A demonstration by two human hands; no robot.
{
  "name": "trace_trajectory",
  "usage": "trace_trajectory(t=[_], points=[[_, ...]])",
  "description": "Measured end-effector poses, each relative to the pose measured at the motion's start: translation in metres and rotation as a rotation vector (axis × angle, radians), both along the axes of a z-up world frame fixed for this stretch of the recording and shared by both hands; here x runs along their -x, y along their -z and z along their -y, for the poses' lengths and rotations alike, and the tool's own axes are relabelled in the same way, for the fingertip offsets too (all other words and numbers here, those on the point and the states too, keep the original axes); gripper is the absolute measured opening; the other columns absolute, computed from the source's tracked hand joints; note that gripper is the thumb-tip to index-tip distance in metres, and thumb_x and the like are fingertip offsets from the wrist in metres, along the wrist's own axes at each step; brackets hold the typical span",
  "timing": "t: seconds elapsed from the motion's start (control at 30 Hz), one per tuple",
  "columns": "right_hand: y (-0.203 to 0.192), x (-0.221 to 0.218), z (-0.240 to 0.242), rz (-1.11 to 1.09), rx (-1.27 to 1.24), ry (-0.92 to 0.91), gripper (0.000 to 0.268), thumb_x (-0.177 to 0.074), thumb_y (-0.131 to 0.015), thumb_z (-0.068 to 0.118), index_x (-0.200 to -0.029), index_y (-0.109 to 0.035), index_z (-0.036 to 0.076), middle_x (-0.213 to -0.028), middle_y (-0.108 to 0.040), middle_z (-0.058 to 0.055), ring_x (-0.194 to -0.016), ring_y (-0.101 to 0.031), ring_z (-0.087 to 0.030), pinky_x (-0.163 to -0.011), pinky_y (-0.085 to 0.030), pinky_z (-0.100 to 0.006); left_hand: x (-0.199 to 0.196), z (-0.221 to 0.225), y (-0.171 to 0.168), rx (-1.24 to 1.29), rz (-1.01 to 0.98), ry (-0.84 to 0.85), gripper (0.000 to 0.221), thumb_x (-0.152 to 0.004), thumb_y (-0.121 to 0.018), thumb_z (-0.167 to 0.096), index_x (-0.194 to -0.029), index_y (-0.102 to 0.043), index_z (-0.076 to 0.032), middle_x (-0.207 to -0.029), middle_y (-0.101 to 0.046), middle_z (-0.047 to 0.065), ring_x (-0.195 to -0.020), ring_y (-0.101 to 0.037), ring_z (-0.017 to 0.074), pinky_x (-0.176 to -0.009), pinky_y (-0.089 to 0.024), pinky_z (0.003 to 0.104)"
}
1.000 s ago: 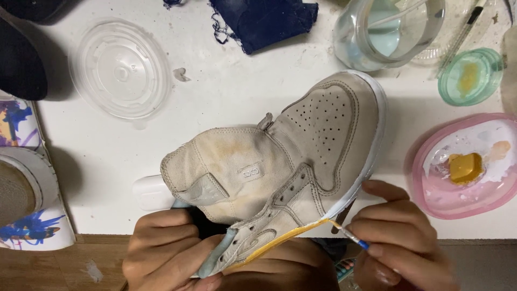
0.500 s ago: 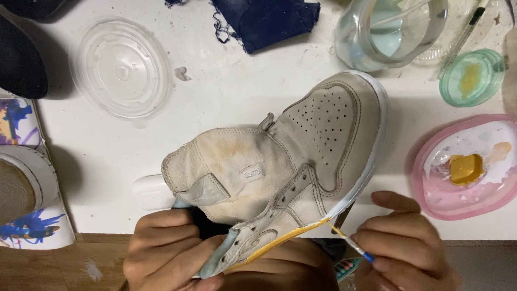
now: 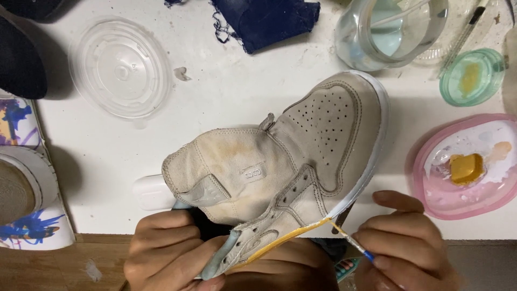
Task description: Applying yellow paint to the midsole of a white sneaker using a fine-tipped brush on a workbench.
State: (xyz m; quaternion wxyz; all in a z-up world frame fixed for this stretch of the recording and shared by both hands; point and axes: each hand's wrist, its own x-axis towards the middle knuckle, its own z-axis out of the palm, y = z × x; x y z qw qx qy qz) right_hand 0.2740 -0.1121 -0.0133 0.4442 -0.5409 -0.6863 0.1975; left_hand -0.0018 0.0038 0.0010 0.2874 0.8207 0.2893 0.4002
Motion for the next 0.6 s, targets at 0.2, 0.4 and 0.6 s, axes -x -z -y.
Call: trace_trajectory(t=[0.2, 0.4, 0.6], points=[[0.018, -0.001, 0.001, 0.020, -0.129, 0.049, 0.021, -0.099, -0.049, 0.032, -0.091, -0.044, 0.013, -0.082, -0.069, -0.007, -0.073, -0.067, -0.017, -0.091, -0.065, -0.054, 0.004, 0.001, 0.003, -0.004, 0.006, 0.029, 0.044, -0.098, -0.047, -0.026, -0.071, -0.067, 0.002, -0.050, -0.037, 0.002, -0.038, -0.032, 0.0121, -0.044, -0.024, 0.029], [-0.010, 0.001, 0.002, 0.063, 0.064, -0.052, 0.020, -0.090, -0.059, 0.026, -0.094, -0.048, 0.010, -0.095, -0.071, -0.007, -0.087, -0.070, -0.020, -0.098, -0.068, -0.055, 0.008, 0.001, 0.008, -0.025, 0.032, 0.056, 0.041, -0.098, -0.050, -0.026, -0.076, -0.068, 0.004, -0.051, -0.041, 0.003, -0.039, -0.034, 0.0126, -0.045, -0.025, 0.029], [0.006, 0.005, -0.003, -0.019, -0.043, -0.057, 0.021, -0.090, -0.056, 0.026, -0.083, -0.046, 0.008, -0.083, -0.070, -0.010, -0.073, -0.069, -0.021, -0.087, -0.069, -0.056, 0.006, 0.001, 0.003, 0.000, 0.000, 0.037, 0.043, -0.098, -0.049, -0.026, -0.074, -0.069, 0.003, -0.050, -0.040, 0.002, -0.038, -0.035, 0.0112, -0.045, -0.026, 0.028]])
